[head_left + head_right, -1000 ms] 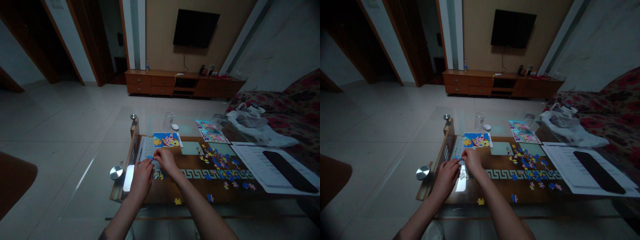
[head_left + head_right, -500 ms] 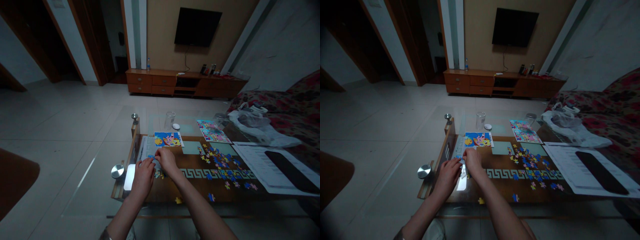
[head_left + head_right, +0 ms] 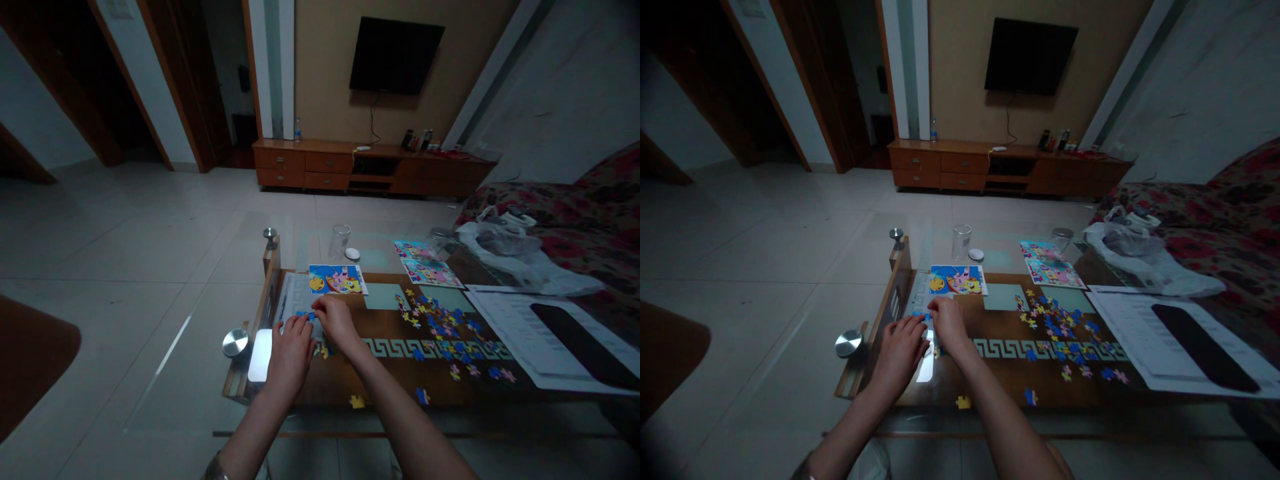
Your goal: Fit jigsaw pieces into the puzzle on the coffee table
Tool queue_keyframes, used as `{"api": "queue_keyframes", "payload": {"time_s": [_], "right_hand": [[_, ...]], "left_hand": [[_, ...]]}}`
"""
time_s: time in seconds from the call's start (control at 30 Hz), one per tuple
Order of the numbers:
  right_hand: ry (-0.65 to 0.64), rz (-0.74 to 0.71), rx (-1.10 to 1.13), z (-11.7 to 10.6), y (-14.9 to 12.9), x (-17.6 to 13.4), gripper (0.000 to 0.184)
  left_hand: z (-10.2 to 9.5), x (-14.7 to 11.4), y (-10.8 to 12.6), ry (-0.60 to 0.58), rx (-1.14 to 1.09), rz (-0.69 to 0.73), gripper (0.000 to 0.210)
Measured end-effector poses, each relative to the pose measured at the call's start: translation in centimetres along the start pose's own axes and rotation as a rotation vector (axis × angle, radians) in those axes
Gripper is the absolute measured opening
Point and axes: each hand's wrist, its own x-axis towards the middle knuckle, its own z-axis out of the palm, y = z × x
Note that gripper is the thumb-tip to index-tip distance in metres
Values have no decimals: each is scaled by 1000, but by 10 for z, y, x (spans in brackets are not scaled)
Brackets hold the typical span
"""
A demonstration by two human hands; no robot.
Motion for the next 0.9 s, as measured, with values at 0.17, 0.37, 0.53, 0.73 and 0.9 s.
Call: {"api": "queue_keyframes", "payload": {"time_s": [0.17, 0.37, 0.53, 0.73, 0.9], "right_hand": [[12, 24, -8, -7, 1, -4, 18], [28, -3, -59, -14, 0, -13, 18], [6, -36, -107, -12, -4, -22, 15], [-16, -30, -128, -7, -3, -20, 18], [-9, -28, -84, -8, 1, -17, 18]], "left_hand": [[6, -1, -11, 85, -77, 58, 24], [-2, -2, -22, 258, -162, 42, 26], [-10, -2, -21, 209, -162, -82, 27], [-3, -2, -17, 176, -162, -103, 26], [-1, -2, -16, 168, -176, -75, 26]]}}
